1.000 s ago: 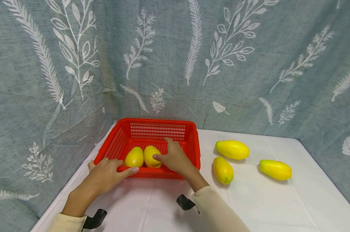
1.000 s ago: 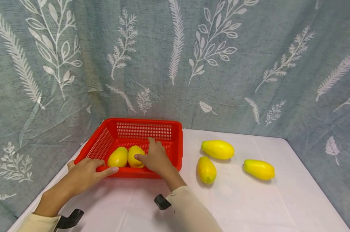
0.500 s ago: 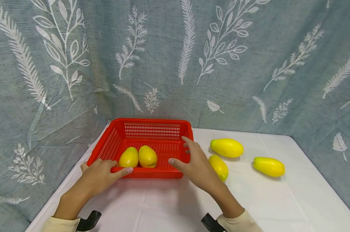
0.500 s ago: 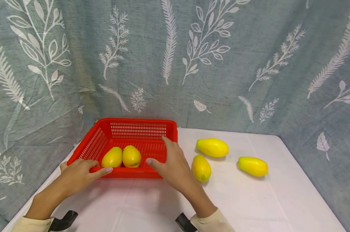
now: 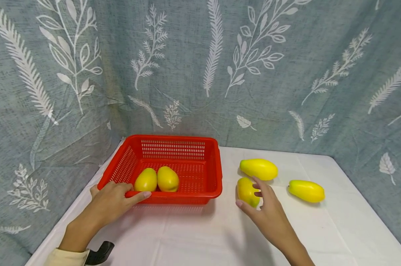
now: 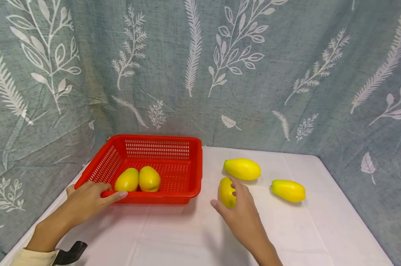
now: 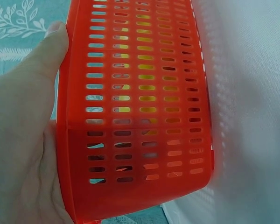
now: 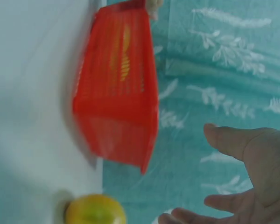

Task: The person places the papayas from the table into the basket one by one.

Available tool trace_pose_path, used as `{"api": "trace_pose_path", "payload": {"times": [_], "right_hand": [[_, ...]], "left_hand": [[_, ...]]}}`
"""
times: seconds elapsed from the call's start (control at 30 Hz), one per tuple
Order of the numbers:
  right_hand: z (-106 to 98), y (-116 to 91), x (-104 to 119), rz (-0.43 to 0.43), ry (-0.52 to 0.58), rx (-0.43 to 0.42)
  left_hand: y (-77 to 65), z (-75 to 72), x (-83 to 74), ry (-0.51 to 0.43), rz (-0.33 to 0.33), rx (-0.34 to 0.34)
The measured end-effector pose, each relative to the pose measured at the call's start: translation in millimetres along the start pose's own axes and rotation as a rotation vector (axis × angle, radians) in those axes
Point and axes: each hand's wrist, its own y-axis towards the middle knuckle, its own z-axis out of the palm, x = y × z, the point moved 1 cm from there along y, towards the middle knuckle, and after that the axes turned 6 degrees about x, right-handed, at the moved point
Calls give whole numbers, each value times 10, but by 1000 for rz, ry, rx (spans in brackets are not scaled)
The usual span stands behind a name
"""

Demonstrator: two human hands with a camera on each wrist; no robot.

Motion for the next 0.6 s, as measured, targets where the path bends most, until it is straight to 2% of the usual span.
{"api": "trace_pose_path", "payload": {"times": [0.27, 0.6], "right_hand": [[-83, -59, -224, 39, -18, -32], [-50, 35, -406, 49, -14, -59]], "left_hand": [[3, 2, 12, 1, -3, 10], [4, 6, 28, 9, -1, 4]]}}
